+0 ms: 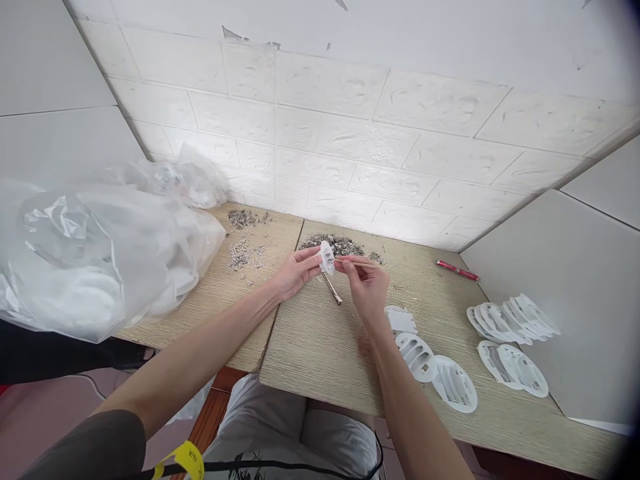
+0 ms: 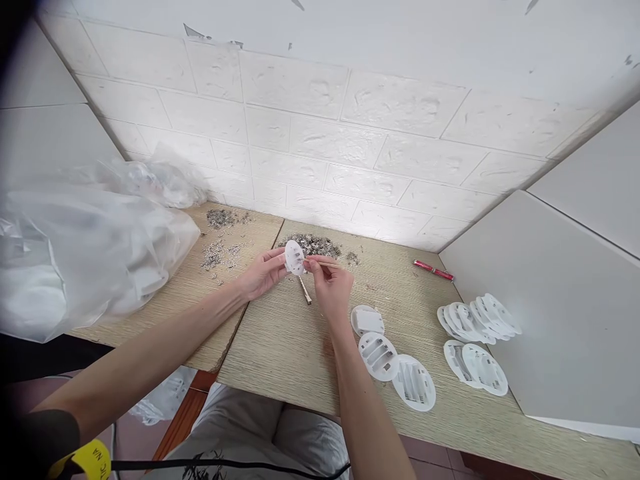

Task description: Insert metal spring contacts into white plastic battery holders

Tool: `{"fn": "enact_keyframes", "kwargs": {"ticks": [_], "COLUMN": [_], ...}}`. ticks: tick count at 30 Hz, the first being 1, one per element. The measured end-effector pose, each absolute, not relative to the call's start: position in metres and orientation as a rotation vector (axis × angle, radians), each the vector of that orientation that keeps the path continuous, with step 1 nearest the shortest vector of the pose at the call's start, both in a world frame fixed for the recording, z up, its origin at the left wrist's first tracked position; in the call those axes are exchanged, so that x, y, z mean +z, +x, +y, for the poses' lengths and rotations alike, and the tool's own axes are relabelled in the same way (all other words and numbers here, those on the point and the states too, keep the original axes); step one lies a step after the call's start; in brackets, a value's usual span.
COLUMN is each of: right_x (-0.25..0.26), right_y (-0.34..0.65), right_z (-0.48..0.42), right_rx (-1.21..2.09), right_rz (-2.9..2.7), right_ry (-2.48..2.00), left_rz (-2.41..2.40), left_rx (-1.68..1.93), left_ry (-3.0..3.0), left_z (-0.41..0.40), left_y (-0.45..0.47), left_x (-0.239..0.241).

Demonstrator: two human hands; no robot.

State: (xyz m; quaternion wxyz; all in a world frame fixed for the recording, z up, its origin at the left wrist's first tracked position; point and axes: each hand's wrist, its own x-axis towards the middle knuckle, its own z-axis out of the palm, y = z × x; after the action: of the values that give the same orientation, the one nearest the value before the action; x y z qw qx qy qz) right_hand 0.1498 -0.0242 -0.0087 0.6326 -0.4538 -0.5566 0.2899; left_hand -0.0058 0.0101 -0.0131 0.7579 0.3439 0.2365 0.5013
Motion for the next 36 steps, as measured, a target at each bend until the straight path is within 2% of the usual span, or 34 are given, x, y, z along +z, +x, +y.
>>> {"fn": "enact_keyframes", "kwargs": {"ticks": [10, 17, 19, 22, 28, 36], "right_x": [-0.01, -0.013, -0.012, -0.012, -0.01, -0.012], "right_y": [0.151, 0.144, 0.142, 0.141, 0.139, 0.139], "right_z": [-0.023, -0.027, -0.028, -0.028, -0.027, -0.027], "right_rx": [0.724, 0.176, 0.108, 0.191, 0.661, 0.587], "right_rz": [-1.263, -1.593, -1.67, -1.619, -1.144, -1.235], "right_ry": [-1.036, -1.112, -1.086, -1.085, -1.04, -1.103], "left_rz": [0.533, 0.56, 0.576, 0.565, 0.498, 0.51], "left_rx": [1.095, 1.141, 1.141, 1.118, 1.096, 1.097], "left_ry": [0.778, 0.784, 0.782, 0.772, 0.758, 0.746], "left_z": [0.01, 0.01, 0.01, 0.011, 0.013, 0.01], "left_y": [-0.005, -0.001, -0.002, -0.003, -0.005, -0.005], "left_x": [-0.014, -0.018, -0.017, -0.014, -0.011, -0.012]}}
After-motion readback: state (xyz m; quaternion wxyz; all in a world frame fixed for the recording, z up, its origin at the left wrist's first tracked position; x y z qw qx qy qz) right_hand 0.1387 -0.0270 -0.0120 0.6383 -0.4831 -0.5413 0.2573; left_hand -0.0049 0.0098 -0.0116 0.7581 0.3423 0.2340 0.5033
